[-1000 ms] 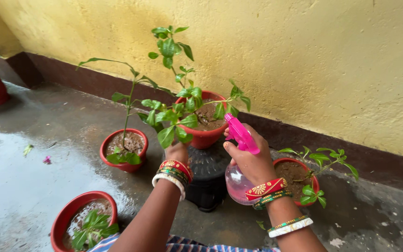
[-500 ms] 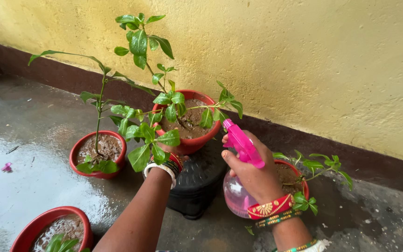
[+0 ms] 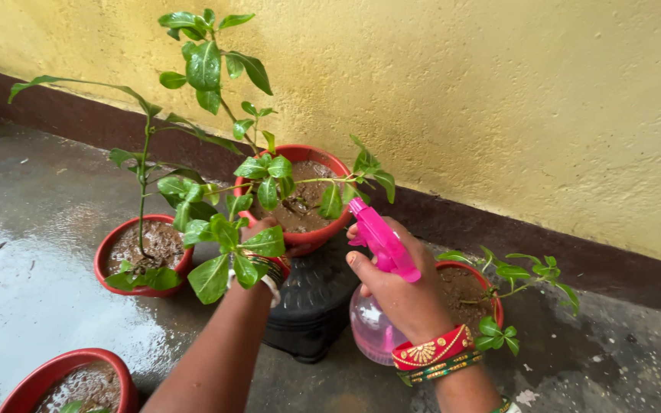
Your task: The person is using a spray bottle to mist potted plants while touching and turning the leaves by hand.
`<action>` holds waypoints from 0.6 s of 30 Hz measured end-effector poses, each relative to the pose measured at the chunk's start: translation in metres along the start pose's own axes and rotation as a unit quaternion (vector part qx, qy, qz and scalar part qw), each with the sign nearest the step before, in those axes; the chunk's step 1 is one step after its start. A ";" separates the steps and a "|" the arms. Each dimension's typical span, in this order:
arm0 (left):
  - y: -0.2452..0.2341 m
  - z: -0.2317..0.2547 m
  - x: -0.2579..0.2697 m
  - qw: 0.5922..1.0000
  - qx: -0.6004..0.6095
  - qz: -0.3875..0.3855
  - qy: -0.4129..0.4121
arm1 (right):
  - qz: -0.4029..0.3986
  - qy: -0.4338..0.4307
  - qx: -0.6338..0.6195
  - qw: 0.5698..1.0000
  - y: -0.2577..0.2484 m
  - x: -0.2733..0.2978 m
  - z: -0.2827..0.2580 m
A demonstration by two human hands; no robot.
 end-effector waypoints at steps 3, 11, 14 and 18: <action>0.004 0.004 -0.017 0.999 0.001 -0.020 -0.033 | -0.003 -0.001 -0.002 1.000 -0.001 0.004 0.003; -0.012 0.007 -0.014 0.994 -0.020 0.003 -0.107 | 0.002 0.002 -0.009 1.000 -0.011 0.006 0.011; 0.005 0.000 0.027 0.999 -0.028 -0.009 0.015 | 0.011 -0.015 -0.001 1.000 -0.015 0.005 0.005; 0.006 -0.012 0.024 0.998 0.000 0.010 -0.057 | 0.008 -0.003 0.009 1.000 -0.014 0.011 0.001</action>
Point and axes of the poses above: each hand's wrist, its own x-axis away from the middle knuckle, its own y-axis out of the palm, z = x × y, the point moved 9 cm from there along -x, towards the middle knuckle, and after that the axes turned 12 degrees about x, right-handed, at the moved point
